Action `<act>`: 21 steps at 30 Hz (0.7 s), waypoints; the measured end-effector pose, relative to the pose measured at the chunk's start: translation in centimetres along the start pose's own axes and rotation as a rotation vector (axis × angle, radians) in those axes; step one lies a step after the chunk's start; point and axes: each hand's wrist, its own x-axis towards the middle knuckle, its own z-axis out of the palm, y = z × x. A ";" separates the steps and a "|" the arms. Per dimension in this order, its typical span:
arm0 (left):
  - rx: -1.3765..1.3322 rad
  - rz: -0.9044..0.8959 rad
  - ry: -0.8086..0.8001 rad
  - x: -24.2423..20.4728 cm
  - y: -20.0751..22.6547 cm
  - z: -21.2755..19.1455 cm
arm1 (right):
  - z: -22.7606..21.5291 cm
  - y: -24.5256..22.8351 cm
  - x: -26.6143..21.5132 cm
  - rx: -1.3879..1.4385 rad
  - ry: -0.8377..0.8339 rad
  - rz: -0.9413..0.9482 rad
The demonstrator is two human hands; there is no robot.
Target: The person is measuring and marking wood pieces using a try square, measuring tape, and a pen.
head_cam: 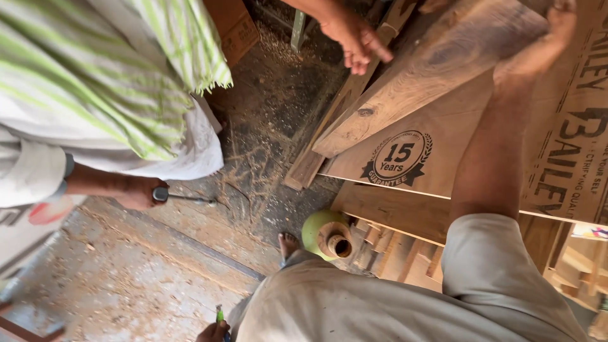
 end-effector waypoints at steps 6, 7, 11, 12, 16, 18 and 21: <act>0.037 -0.052 -0.178 -0.6 0.3 -0.1 | -8.8 5.4 4.2 -0.159 -0.285 -0.607; 0.039 -0.058 -0.187 -1.0 0.5 -0.2 | -7.4 2.9 2.3 -0.168 -0.289 -0.604; 0.164 -0.094 -0.202 -1.6 1.8 -1.0 | -3.0 -5.2 -3.7 0.201 -0.537 -0.121; 0.166 -0.104 -0.196 -1.8 1.9 -1.1 | -2.3 -6.8 -4.9 0.243 -0.605 -0.009; 0.166 -0.086 -0.156 -3.6 3.1 -2.1 | -4.6 -4.5 -3.4 -0.328 -0.669 -1.358; 0.174 -0.020 -0.112 -5.3 4.3 -2.7 | -8.4 -0.7 -2.4 0.079 -0.304 -0.215; 0.125 -0.089 -0.087 -6.6 6.0 -3.6 | -7.2 -2.1 -7.7 0.205 -0.446 -0.178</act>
